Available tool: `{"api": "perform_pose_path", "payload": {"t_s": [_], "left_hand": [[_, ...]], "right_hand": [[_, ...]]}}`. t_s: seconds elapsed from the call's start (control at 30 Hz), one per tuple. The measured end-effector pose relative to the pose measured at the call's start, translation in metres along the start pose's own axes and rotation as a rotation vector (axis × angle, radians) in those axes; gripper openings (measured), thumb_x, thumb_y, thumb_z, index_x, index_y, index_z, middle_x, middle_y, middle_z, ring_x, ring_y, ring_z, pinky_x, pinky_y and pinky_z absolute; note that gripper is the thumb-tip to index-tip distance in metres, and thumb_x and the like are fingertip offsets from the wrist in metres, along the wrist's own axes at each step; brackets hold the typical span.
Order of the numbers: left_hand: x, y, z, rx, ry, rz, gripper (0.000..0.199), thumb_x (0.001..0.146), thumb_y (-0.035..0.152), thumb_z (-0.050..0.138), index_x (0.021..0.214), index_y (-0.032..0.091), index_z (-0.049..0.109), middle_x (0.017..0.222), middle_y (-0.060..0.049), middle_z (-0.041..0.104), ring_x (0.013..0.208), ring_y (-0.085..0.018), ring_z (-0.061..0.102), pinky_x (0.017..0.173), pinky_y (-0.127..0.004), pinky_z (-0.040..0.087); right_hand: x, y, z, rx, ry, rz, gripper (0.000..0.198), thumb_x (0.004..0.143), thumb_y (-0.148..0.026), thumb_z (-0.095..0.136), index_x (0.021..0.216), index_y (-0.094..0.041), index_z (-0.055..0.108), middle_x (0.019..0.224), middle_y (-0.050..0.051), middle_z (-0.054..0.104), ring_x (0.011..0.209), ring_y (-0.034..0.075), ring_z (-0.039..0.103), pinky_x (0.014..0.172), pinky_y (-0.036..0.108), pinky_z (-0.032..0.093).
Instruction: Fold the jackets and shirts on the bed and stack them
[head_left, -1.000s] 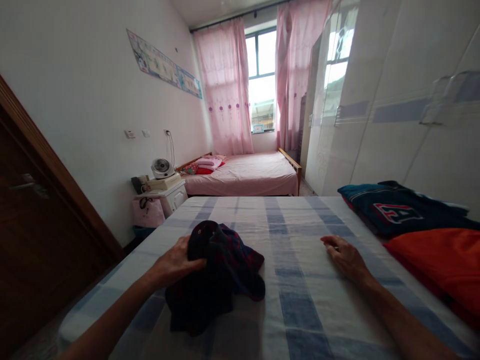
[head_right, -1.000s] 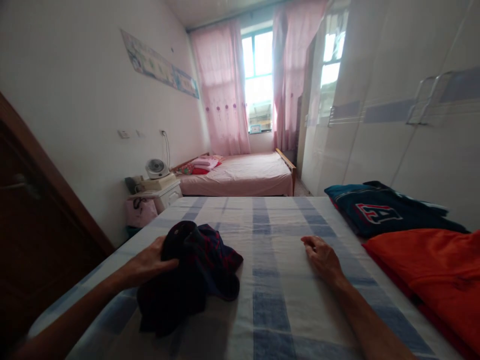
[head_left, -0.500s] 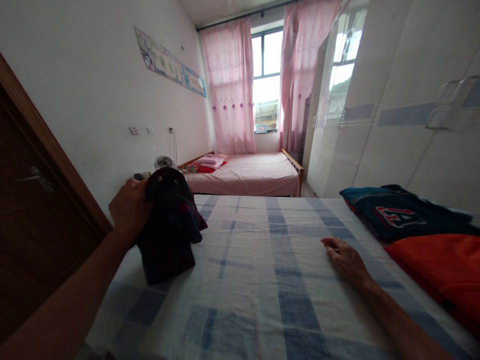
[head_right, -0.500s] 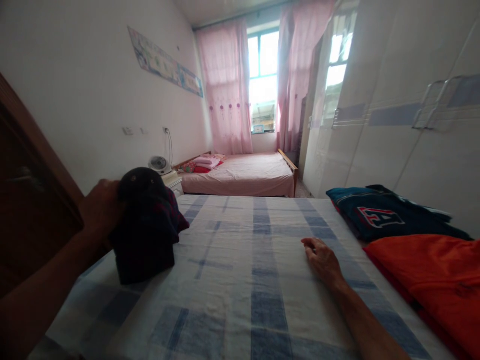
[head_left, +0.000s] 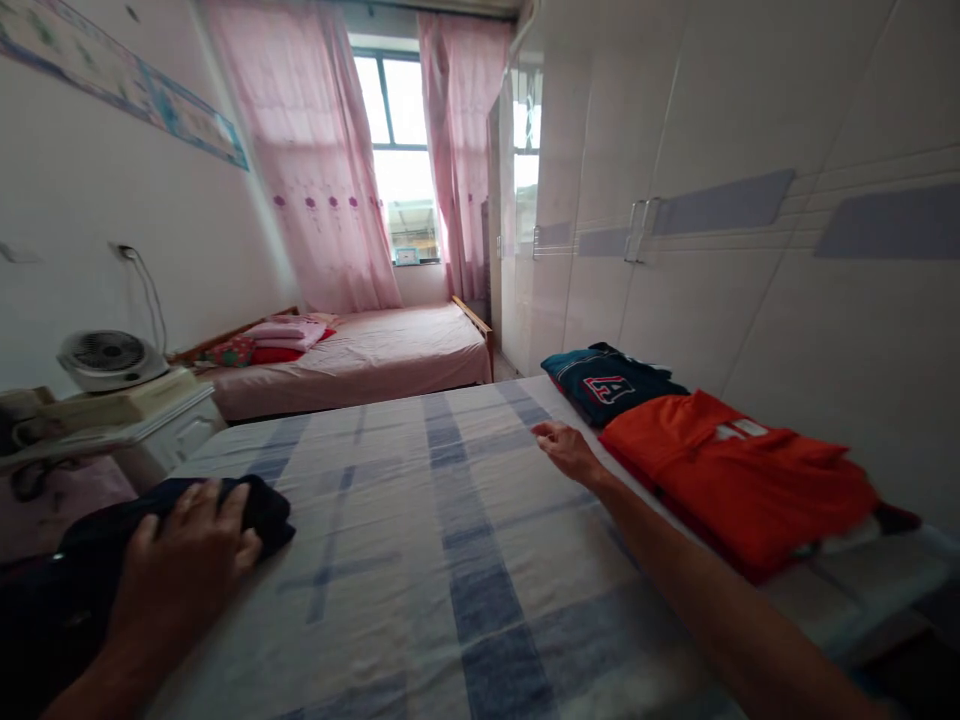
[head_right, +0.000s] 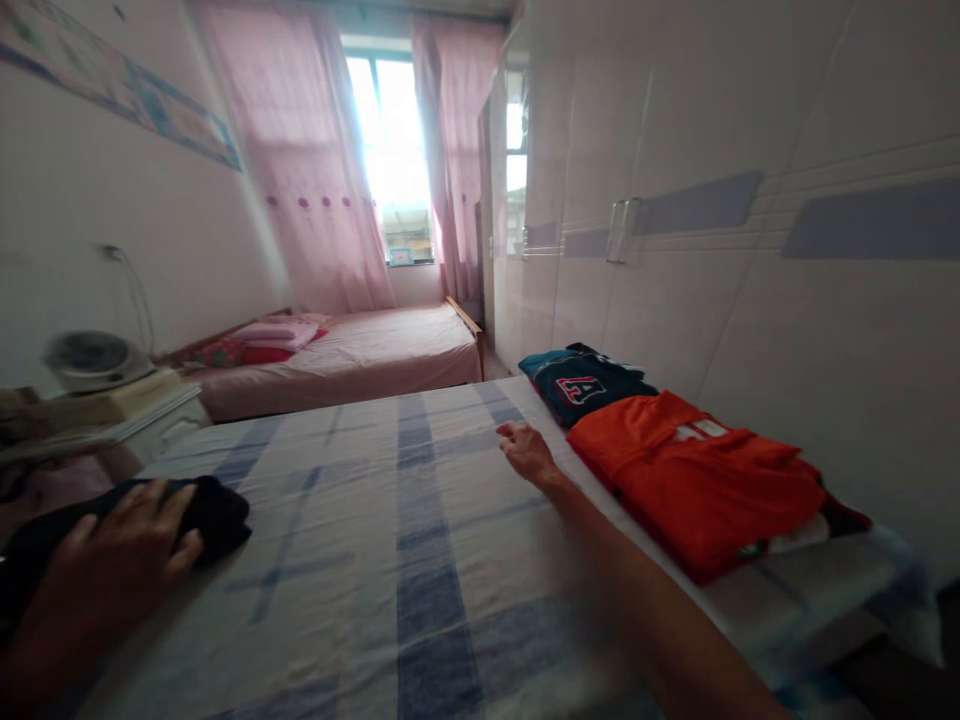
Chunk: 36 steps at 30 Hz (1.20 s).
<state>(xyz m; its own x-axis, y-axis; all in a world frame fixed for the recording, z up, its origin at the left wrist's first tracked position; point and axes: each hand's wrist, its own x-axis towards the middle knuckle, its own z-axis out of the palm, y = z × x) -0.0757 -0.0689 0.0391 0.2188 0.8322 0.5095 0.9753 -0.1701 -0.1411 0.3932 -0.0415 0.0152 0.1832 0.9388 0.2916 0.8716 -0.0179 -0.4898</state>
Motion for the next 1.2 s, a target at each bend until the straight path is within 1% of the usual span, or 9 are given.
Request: {"api": "perform_pose_path", "payload": {"t_s": [0.13,0.27,0.33,0.43,0.63,0.77,0.9,1.07,1.2], "left_hand": [[-0.006,0.062,0.023,-0.049,0.051,0.203,0.046,0.083,0.031,0.037,0.121,0.013,0.057,0.135,-0.018,0.049,0.126,-0.033,0.043,0.102,-0.052,0.033],[-0.024,0.088,0.061,-0.144,-0.021,0.211,0.044,0.085,0.032,0.037,0.120,0.016,0.059,0.136,-0.016,0.049,0.128,-0.031,0.043,0.100,-0.050,0.037],[-0.030,0.087,0.074,-0.189,-0.044,0.185,0.045,0.086,0.034,0.036,0.119,0.015,0.060,0.135,-0.016,0.050,0.126,-0.032,0.044,0.099,-0.050,0.039],[-0.034,0.081,0.083,-0.249,-0.048,0.160,0.047,0.086,0.038,0.035,0.118,0.013,0.060,0.133,-0.017,0.052,0.124,-0.031,0.046,0.098,-0.049,0.041],[-0.034,0.080,0.083,-0.282,-0.017,0.159,0.045,0.086,0.039,0.037,0.114,0.013,0.062,0.131,-0.017,0.052,0.123,-0.031,0.047,0.099,-0.047,0.042],[-0.034,0.081,0.084,-0.311,0.014,0.159,0.042,0.086,0.036,0.040,0.115,0.013,0.060,0.131,-0.017,0.051,0.122,-0.031,0.048,0.099,-0.047,0.042],[-0.033,0.082,0.087,-0.366,0.044,0.165,0.040,0.085,0.033,0.042,0.116,0.014,0.059,0.133,-0.017,0.049,0.121,-0.031,0.048,0.098,-0.049,0.043],[-0.029,0.089,0.057,-0.533,0.150,0.130,0.037,0.089,0.035,0.043,0.122,0.021,0.050,0.132,-0.012,0.050,0.120,-0.027,0.051,0.097,-0.045,0.045],[-0.028,0.098,0.013,-0.637,0.282,0.045,0.044,0.091,0.033,0.040,0.134,0.027,0.034,0.135,-0.010,0.047,0.125,-0.023,0.046,0.102,-0.043,0.041]], "right_hand": [[-0.002,0.031,-0.059,-0.223,0.158,0.137,0.034,0.084,-0.023,0.045,0.113,-0.014,0.060,0.117,0.013,0.061,0.104,0.020,0.057,0.090,0.031,0.040],[-0.035,0.080,-0.101,-0.482,0.318,0.351,0.038,0.083,-0.030,0.046,0.106,-0.002,0.059,0.112,0.030,0.056,0.108,0.040,0.049,0.088,0.057,0.032],[-0.054,0.101,-0.107,-0.642,0.365,0.395,0.040,0.085,-0.037,0.045,0.096,-0.002,0.062,0.104,0.028,0.059,0.101,0.040,0.053,0.084,0.055,0.034],[-0.071,0.116,-0.102,-0.829,0.388,0.297,0.046,0.089,-0.046,0.036,0.086,-0.009,0.063,0.092,0.019,0.063,0.090,0.033,0.058,0.077,0.044,0.037],[-0.070,0.105,-0.085,-0.707,0.203,0.054,0.042,0.090,-0.046,0.037,0.070,-0.017,0.059,0.074,0.010,0.067,0.070,0.022,0.060,0.063,0.032,0.035],[-0.056,0.068,-0.079,-0.324,0.291,0.048,0.043,0.088,-0.046,0.041,0.054,-0.020,0.048,0.054,0.002,0.056,0.053,0.015,0.051,0.055,0.029,0.030],[-0.041,-0.017,-0.081,0.246,0.451,-0.136,0.047,0.087,-0.044,0.044,0.051,-0.021,0.025,0.047,-0.006,0.027,0.047,0.010,0.029,0.051,0.026,0.025],[-0.031,-0.129,-0.082,0.457,0.493,-0.359,0.044,0.091,-0.043,0.037,0.056,-0.022,0.022,0.054,-0.005,0.024,0.052,0.009,0.028,0.053,0.025,0.026],[-0.041,-0.168,-0.043,0.309,0.350,-0.467,0.041,0.091,-0.040,0.038,0.056,-0.020,0.036,0.055,-0.004,0.041,0.055,0.010,0.036,0.057,0.026,0.027]]}}
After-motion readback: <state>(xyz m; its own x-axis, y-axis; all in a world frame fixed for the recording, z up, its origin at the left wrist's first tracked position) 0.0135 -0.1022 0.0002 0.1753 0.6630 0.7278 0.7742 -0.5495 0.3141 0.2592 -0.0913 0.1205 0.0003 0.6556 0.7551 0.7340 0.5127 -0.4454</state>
